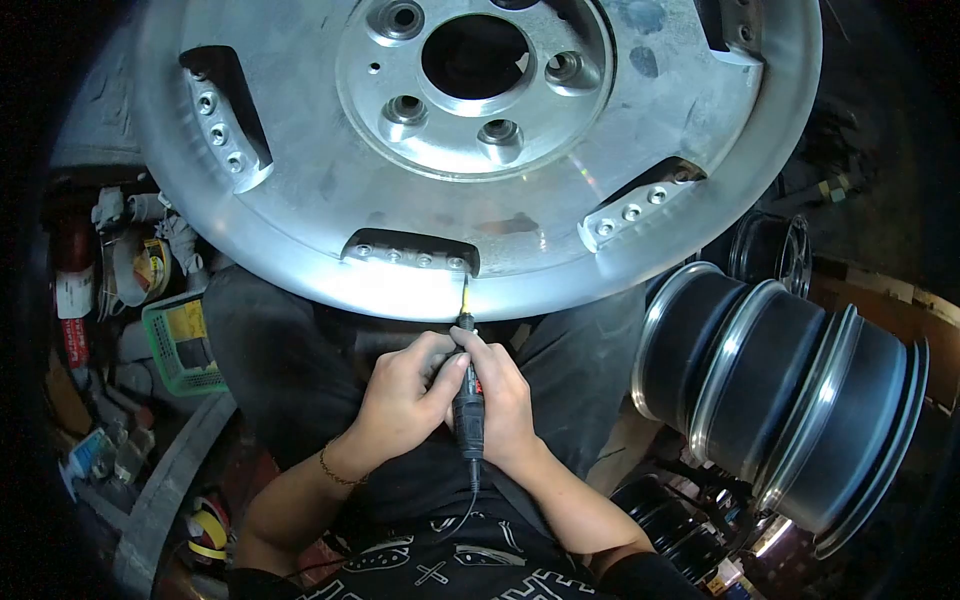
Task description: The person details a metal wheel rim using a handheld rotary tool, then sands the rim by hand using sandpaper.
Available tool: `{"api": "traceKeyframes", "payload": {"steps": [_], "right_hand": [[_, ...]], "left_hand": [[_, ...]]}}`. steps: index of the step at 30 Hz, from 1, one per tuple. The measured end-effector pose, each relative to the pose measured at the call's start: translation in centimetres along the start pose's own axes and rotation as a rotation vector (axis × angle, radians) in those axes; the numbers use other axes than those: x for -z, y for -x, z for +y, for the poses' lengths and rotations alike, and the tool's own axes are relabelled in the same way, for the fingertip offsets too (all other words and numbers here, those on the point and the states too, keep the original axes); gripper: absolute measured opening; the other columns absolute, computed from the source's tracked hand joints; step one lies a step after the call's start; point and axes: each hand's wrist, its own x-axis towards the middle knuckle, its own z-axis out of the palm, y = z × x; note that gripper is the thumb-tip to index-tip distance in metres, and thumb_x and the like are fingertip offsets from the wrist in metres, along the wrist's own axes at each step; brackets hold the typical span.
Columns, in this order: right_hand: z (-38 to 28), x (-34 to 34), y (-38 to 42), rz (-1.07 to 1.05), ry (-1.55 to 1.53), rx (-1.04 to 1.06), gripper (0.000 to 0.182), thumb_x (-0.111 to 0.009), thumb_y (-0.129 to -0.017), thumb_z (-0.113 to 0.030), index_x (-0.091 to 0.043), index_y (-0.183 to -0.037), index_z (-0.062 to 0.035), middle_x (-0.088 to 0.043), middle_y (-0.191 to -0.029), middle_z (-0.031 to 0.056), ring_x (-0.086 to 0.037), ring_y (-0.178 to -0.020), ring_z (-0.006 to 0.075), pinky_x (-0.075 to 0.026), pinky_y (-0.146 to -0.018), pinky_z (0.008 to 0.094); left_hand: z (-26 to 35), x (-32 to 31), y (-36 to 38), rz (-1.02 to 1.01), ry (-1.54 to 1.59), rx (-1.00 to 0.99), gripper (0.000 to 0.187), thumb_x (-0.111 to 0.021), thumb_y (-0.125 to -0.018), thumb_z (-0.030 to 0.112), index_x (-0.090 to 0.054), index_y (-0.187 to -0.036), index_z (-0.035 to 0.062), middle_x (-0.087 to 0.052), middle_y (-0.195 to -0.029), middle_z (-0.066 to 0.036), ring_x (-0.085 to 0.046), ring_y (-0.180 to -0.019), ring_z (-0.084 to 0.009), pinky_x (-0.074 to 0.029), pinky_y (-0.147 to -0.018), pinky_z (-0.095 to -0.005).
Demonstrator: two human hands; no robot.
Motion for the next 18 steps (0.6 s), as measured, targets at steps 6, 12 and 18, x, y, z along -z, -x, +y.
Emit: {"api": "traceKeyframes", "payload": {"steps": [6,12,18], "right_hand": [[-0.28,-0.15,0.06,-0.002,-0.009,-0.025,0.060,-0.069,-0.071,-0.003,-0.055,-0.129,0.0020,-0.057,-0.086,0.0175,-0.059,-0.073,0.0306,-0.050,-0.068,0.0387],[-0.39,-0.17,-0.01,0.006,-0.029,-0.033,0.059,-0.070,-0.072,-0.003,-0.055,-0.129,0.0014,-0.057,-0.086,0.0169,-0.059,-0.072,0.0300,-0.050,-0.068,0.0381],[-0.48,-0.67,0.12,0.010,-0.050,-0.055,0.059,-0.070,-0.073,-0.003,-0.055,-0.129,0.0011,-0.058,-0.088,0.0176,-0.060,-0.074,0.0309,-0.050,-0.068,0.0381]], "left_hand": [[0.12,-0.03,-0.03,0.016,0.023,0.012,0.018,-0.063,-0.095,0.012,-0.061,-0.104,-0.0039,-0.065,-0.069,-0.014,-0.062,-0.057,-0.0152,-0.047,-0.054,-0.0302],[-0.03,-0.13,-0.01,0.031,0.026,0.027,0.017,-0.063,-0.096,0.012,-0.062,-0.102,-0.0036,-0.066,-0.070,-0.014,-0.062,-0.059,-0.0135,-0.048,-0.056,-0.0295],[0.10,0.30,0.12,0.017,-0.014,0.086,0.017,-0.063,-0.096,0.011,-0.062,-0.102,-0.0046,-0.067,-0.073,-0.013,-0.060,-0.064,-0.0088,-0.049,-0.058,-0.0282]]}}
